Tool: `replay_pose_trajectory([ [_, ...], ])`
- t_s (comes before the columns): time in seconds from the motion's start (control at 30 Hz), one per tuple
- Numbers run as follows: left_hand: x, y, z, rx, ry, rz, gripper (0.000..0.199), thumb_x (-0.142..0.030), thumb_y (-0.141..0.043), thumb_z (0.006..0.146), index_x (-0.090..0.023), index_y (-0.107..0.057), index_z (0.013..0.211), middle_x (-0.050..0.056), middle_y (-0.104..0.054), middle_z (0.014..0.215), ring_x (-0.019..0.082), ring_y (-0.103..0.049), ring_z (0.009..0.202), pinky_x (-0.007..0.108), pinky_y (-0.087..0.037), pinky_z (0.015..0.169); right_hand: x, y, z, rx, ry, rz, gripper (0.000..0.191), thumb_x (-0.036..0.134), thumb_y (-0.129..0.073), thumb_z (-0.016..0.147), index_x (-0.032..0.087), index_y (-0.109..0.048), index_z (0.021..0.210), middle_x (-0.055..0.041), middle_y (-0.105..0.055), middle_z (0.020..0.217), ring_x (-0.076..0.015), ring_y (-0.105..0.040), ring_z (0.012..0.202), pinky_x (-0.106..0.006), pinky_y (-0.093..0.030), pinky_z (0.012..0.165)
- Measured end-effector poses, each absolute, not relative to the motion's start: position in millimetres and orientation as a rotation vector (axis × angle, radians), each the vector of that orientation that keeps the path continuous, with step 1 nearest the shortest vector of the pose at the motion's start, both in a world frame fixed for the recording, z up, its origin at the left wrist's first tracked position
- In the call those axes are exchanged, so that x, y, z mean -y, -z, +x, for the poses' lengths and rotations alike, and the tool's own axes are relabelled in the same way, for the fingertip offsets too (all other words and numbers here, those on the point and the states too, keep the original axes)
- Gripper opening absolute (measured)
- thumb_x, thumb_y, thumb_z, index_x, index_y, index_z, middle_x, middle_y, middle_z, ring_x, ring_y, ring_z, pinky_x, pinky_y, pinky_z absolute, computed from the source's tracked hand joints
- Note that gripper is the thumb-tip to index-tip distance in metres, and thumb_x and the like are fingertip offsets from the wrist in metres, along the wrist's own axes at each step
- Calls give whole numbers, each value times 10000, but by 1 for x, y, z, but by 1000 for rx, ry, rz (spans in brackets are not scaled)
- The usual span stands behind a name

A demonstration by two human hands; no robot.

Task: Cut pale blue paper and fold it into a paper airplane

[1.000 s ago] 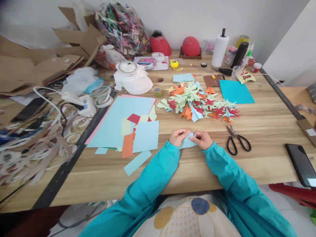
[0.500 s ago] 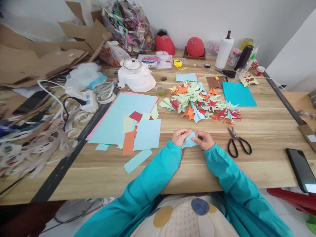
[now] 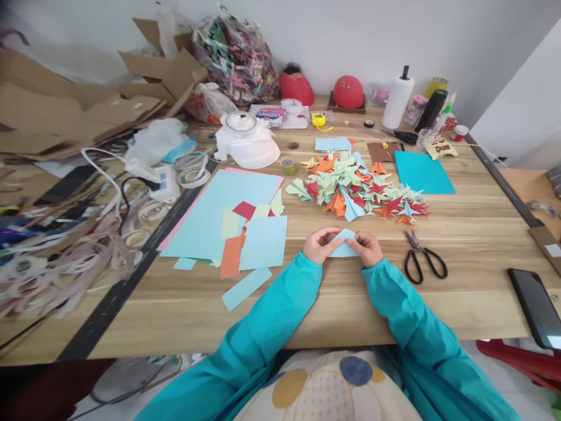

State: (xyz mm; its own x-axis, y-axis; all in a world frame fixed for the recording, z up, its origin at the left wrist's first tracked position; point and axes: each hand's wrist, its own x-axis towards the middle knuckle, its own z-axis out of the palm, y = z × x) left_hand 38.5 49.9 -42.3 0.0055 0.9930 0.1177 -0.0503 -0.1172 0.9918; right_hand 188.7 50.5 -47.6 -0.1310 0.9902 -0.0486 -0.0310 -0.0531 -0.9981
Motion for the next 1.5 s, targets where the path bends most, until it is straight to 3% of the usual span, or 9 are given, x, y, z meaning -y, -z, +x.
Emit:
replay_pose_trajectory([
  [0.13,-50,40,34,-1021,-1172,1209,291,-347,-691,625,-158,-701,847,63,-664,846,149,-577,743,259,-459,664,-51,46,192,1355,-1434,-1152,372,445,-728,547,166,-486,502,59,-413,450,-60,-349,434,-220,-260,434],
  [0.3,-54,48,32,-1021,-1143,1068,335,-342,-749,527,-133,-687,781,35,-665,658,122,-571,588,242,-459,548,-51,43,192,1355,-1257,-1234,310,415,-747,521,164,-570,556,30,-531,500,-90,-449,468,-240,-359,459],
  [0.5,-61,49,34,-1054,-1285,881,389,-360,-786,426,-140,-543,636,-8,-614,550,97,-528,435,216,-424,374,-54,49,188,1138,-1386,-1058,536,339,-793,468,217,-532,920,-7,-675,761,-186,-630,687,-326,-512,620],
  [0.7,-62,50,37,-1020,-1301,819,439,-374,-802,374,-132,-517,604,-24,-593,499,106,-551,432,233,-476,406,-54,60,184,1217,-1319,-1060,589,317,-775,515,225,-463,1005,-29,-684,833,-221,-653,743,-388,-534,663],
  [0.87,-62,58,40,-959,-1215,737,481,-371,-807,382,-104,-616,734,7,-652,582,119,-593,476,264,-518,507,-57,64,185,1255,-1199,-1013,594,344,-768,523,222,-453,1012,-46,-676,878,-227,-648,786,-395,-529,696],
  [1.1,-61,67,43,-901,-1226,796,401,-344,-804,426,-98,-653,705,29,-666,606,145,-624,557,308,-536,615,-61,68,186,1298,-1107,-1000,628,393,-765,521,223,-435,1027,-46,-660,867,-226,-640,774,-388,-529,684],
  [1.2,-62,66,43,-891,-1236,772,393,-349,-803,426,-93,-649,681,31,-661,597,147,-622,558,319,-538,627,-59,65,184,1292,-1131,-987,660,415,-766,510,235,-420,1042,-51,-646,914,-220,-637,744,-354,-539,595],
  [1.33,-62,64,44,-887,-1210,742,400,-344,-811,397,-95,-640,660,15,-644,555,133,-608,535,287,-525,576,-55,59,183,1307,-1175,-1054,625,423,-723,575,239,-401,1078,-34,-623,831,-151,-571,493,-278,-456,374],
  [1.5,-63,60,44,-880,-1155,761,394,-339,-810,411,-80,-648,660,23,-617,487,92,-547,423,200,-432,419,-59,58,184,1296,-1117,-1051,637,400,-729,557,238,-394,1073,-48,-592,885,-161,-574,555,-267,-448,356],
])
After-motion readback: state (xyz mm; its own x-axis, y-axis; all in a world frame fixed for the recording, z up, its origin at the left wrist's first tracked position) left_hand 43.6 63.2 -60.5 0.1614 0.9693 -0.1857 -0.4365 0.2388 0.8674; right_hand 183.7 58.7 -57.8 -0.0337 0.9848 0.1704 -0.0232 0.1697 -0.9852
